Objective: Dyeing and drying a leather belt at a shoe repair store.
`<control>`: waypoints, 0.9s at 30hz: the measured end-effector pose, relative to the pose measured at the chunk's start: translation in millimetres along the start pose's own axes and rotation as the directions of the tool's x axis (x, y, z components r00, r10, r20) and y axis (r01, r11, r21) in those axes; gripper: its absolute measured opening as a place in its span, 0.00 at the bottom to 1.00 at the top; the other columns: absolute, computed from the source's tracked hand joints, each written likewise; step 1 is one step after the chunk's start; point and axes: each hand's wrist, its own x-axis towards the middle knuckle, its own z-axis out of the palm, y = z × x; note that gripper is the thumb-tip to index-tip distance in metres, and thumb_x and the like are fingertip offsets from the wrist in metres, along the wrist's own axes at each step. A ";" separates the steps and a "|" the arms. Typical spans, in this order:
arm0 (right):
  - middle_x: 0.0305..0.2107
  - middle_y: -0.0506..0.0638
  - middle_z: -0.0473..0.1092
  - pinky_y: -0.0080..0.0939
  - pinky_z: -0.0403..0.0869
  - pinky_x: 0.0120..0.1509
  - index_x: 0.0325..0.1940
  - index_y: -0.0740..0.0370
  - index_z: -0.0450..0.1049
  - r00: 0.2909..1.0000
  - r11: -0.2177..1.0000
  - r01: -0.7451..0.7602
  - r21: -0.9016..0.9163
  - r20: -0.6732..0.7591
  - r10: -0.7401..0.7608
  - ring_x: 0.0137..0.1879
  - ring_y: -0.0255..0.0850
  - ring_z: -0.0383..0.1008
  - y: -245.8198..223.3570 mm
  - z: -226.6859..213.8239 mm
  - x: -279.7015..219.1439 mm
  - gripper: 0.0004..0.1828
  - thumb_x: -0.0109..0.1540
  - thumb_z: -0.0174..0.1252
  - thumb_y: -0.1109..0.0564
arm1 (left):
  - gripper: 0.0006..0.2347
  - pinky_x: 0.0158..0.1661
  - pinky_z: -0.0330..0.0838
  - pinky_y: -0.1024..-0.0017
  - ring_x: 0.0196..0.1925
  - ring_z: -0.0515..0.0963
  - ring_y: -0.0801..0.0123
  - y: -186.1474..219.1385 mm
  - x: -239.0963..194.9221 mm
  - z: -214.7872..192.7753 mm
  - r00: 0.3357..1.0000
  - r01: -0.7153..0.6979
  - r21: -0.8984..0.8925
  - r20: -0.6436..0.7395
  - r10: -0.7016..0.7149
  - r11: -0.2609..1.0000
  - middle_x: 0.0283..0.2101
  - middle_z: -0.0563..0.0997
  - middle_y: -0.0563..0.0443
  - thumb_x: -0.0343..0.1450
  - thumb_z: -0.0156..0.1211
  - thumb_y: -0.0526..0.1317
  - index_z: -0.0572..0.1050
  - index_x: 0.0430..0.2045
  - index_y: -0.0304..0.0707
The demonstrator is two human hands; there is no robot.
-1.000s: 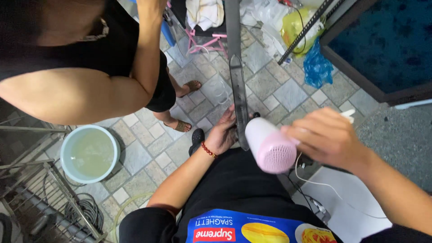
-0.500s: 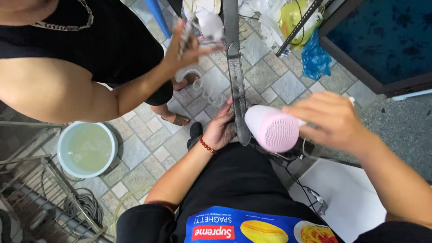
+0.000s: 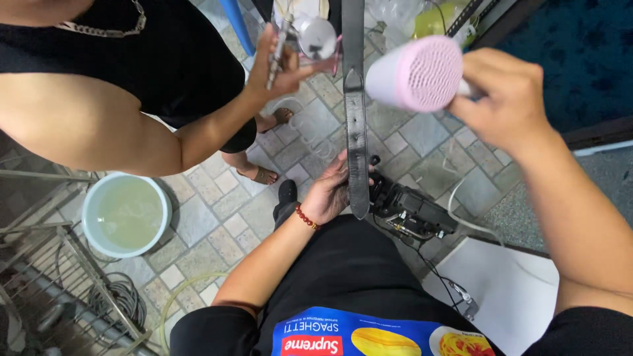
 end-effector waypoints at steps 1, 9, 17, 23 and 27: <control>0.43 0.58 0.76 0.41 0.76 0.50 0.53 0.67 0.79 1.000 1.000 0.002 -0.001 0.002 -0.002 0.45 0.49 0.78 -3.7 -1.5 6.6 0.16 0.62 0.70 0.61 | 0.25 0.56 0.76 0.58 0.58 0.79 0.56 -0.8 -0.8 -0.4 1.000 -0.002 -0.001 0.001 0.002 1.000 0.62 0.74 0.40 0.79 0.49 0.37 0.54 0.74 0.46; 0.43 0.59 0.76 0.44 0.76 0.53 0.51 0.68 0.78 0.990 0.991 0.118 -0.065 -0.075 -0.123 0.48 0.51 0.78 -15.5 3.3 31.3 0.17 0.59 0.69 0.65 | 0.25 0.55 0.78 0.60 0.58 0.79 0.57 1.7 0.4 3.8 0.999 0.025 0.012 -0.022 -0.024 1.000 0.62 0.74 0.40 0.79 0.50 0.38 0.53 0.74 0.41; 0.43 0.58 0.76 0.45 0.76 0.53 0.53 0.67 0.78 0.993 0.990 0.116 -0.083 0.011 -0.115 0.47 0.52 0.78 -17.8 11.4 19.8 0.17 0.60 0.69 0.62 | 0.27 0.56 0.78 0.60 0.57 0.79 0.57 3.9 2.9 3.9 0.999 0.037 0.057 -0.017 -0.036 0.998 0.61 0.74 0.39 0.79 0.51 0.39 0.52 0.75 0.43; 0.42 0.55 0.77 0.46 0.76 0.51 0.53 0.63 0.80 0.993 0.996 0.089 -0.031 0.081 -0.087 0.45 0.49 0.78 -32.7 13.5 3.3 0.19 0.58 0.69 0.60 | 0.27 0.56 0.77 0.59 0.58 0.79 0.57 1.3 4.3 -4.6 0.999 0.047 0.072 -0.029 -0.045 0.996 0.61 0.74 0.41 0.80 0.50 0.39 0.51 0.76 0.45; 0.40 0.53 0.78 0.45 0.75 0.47 0.53 0.60 0.81 0.988 0.991 0.128 -0.046 0.093 -0.124 0.42 0.46 0.78 -42.6 11.1 -11.8 0.20 0.56 0.71 0.58 | 0.26 0.56 0.76 0.58 0.60 0.77 0.57 -0.8 4.8 -6.2 0.997 0.053 0.038 -0.052 -0.051 0.998 0.62 0.72 0.44 0.81 0.48 0.38 0.50 0.77 0.49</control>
